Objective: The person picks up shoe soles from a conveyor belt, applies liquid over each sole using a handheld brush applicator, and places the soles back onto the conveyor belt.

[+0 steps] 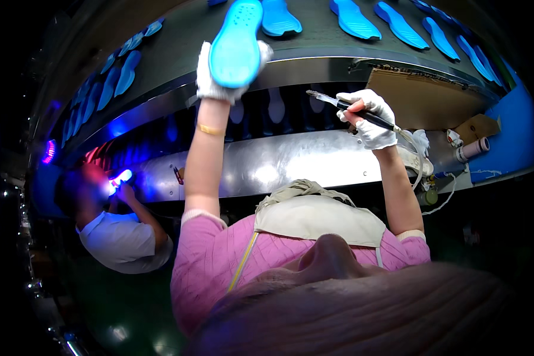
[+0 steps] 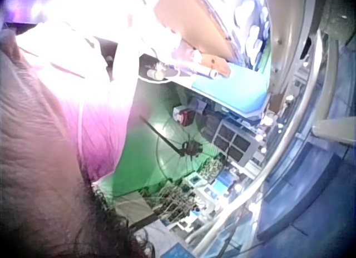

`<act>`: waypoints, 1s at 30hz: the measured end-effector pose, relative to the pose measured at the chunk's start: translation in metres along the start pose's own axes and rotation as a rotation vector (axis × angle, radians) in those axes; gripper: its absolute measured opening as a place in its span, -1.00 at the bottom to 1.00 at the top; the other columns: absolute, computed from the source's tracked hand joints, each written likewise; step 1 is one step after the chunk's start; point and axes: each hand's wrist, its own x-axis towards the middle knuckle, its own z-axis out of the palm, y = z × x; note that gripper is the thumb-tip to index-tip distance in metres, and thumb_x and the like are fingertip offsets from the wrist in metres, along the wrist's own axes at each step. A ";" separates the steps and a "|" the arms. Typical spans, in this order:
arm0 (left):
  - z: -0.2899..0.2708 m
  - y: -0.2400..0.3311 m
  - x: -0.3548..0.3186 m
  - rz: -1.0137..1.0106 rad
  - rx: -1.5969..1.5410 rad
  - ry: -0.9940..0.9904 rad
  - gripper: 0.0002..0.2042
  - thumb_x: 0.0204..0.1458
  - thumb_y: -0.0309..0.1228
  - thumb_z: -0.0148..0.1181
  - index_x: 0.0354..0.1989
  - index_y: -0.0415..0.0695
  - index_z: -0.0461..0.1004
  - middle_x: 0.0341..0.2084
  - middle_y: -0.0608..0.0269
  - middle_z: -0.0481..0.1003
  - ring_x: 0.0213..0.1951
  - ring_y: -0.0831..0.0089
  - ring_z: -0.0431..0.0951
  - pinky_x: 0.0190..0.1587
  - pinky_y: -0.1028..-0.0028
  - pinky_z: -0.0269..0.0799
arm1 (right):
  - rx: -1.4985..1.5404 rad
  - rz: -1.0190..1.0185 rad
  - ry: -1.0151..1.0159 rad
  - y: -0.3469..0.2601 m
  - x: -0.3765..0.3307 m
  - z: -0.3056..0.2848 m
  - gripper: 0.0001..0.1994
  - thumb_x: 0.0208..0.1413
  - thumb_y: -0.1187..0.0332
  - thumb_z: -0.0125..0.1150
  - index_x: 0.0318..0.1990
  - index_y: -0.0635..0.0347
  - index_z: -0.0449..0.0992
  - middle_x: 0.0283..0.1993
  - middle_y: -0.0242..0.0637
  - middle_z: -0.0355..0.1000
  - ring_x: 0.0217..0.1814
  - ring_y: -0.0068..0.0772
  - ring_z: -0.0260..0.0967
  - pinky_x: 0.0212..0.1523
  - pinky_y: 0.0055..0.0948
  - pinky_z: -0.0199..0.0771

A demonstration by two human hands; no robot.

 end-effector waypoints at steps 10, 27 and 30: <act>-0.040 0.068 -0.022 0.437 1.212 0.214 -0.65 0.19 -0.28 -0.08 0.02 -0.32 0.31 -0.08 -0.13 0.41 -0.03 -0.01 0.43 0.07 0.01 0.36 | -0.110 0.234 0.156 0.017 -0.032 -0.009 -0.87 -0.10 0.62 0.26 -0.42 0.23 0.44 -0.17 -0.22 0.46 -0.30 -0.55 0.41 -0.21 -0.56 0.43; -0.035 0.245 -0.084 0.762 3.156 1.120 -0.80 -0.15 -0.20 0.24 -0.35 0.04 0.60 -0.37 0.16 0.53 -0.23 0.19 0.49 -0.07 0.32 0.31 | 0.074 0.417 0.119 0.037 -0.048 0.017 -0.80 -0.05 0.63 0.23 -0.27 0.23 0.41 -0.13 -0.11 0.46 -0.32 -0.54 0.42 -0.20 -0.56 0.47; -0.055 0.241 -0.122 1.335 2.637 0.729 -0.72 -0.20 -0.20 0.34 -0.32 -0.06 0.59 -0.28 0.17 0.54 -0.16 0.26 0.49 -0.01 0.34 0.29 | 0.018 0.449 -0.018 0.034 -0.033 0.025 -0.83 -0.07 0.63 0.25 -0.31 0.25 0.44 -0.17 -0.14 0.48 -0.31 -0.55 0.44 -0.21 -0.56 0.47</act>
